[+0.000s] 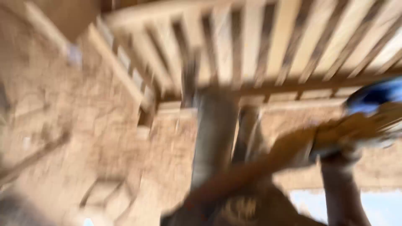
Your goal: The person uses a power angle grinder with a sanding disc to sand the slats and frame of a wooden bench, moving the tool along the rails and rungs while standing barefoot on a sandy floor, repositioning to sand different sections of the bench.
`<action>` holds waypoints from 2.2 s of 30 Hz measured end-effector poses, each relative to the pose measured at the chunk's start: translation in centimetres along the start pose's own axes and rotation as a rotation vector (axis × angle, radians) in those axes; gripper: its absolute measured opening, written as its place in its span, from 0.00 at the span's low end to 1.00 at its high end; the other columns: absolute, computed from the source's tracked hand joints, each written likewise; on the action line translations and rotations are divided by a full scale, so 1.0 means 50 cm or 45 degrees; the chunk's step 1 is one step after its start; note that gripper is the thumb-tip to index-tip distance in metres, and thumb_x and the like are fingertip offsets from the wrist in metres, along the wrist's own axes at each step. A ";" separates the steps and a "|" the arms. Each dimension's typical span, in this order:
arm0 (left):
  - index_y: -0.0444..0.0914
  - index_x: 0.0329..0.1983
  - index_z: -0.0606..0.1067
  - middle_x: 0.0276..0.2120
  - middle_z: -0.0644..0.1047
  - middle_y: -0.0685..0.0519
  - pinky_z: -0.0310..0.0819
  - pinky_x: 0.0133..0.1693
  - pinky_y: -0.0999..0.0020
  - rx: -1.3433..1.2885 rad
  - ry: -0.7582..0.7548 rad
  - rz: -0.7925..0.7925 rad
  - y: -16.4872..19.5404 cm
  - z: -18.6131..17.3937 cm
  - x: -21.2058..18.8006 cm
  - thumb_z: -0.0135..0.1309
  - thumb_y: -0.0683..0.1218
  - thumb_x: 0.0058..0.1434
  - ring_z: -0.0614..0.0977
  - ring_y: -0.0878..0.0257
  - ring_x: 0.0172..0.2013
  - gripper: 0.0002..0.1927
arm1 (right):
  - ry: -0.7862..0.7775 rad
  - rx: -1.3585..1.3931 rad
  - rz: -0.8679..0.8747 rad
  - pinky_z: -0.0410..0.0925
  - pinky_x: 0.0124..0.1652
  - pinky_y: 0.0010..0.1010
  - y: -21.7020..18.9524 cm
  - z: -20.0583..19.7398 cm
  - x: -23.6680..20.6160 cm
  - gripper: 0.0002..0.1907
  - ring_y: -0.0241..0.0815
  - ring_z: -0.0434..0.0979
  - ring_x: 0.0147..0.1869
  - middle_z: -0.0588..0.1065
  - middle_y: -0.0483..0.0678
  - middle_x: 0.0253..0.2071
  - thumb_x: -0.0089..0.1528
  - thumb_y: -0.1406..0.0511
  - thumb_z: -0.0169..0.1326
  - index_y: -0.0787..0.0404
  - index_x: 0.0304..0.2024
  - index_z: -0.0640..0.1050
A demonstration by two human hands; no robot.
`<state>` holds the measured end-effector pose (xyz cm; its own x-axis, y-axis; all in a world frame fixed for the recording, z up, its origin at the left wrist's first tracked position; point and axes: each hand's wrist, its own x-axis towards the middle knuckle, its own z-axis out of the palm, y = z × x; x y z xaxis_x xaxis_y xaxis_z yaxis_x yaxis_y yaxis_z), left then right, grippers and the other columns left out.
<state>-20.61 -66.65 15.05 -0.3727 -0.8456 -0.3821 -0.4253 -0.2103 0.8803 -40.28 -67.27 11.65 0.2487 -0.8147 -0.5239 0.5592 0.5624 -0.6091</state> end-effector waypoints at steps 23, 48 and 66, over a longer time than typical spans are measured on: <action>0.32 0.57 0.69 0.40 0.82 0.40 0.81 0.43 0.56 0.225 -0.578 0.069 -0.162 0.000 -0.355 0.69 0.53 0.40 0.86 0.47 0.38 0.42 | 0.624 0.237 -0.632 0.72 0.56 0.40 0.478 0.172 -0.332 0.23 0.48 0.76 0.53 0.73 0.51 0.47 0.56 0.64 0.61 0.62 0.52 0.71; 0.29 0.58 0.65 0.42 0.82 0.37 0.82 0.47 0.61 0.550 -0.616 -0.200 -0.545 -0.275 0.391 0.71 0.51 0.41 0.87 0.49 0.41 0.44 | 0.586 0.691 -0.576 0.77 0.48 0.37 0.478 0.061 0.571 0.24 0.46 0.79 0.46 0.75 0.52 0.42 0.53 0.69 0.62 0.67 0.51 0.73; 0.29 0.60 0.66 0.45 0.81 0.39 0.82 0.48 0.60 0.414 -0.593 -0.183 -0.566 -0.405 0.572 0.70 0.48 0.39 0.86 0.51 0.45 0.45 | 0.630 0.609 -0.592 0.78 0.45 0.36 0.411 0.113 0.787 0.22 0.46 0.81 0.43 0.78 0.53 0.40 0.55 0.70 0.63 0.68 0.51 0.74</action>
<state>-2.53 -94.81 -15.07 -0.5843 -0.4997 -0.6394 -0.7021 -0.0837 0.7071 -14.53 -88.60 -18.10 -0.4047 -0.7300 -0.5508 0.8228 -0.0279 -0.5676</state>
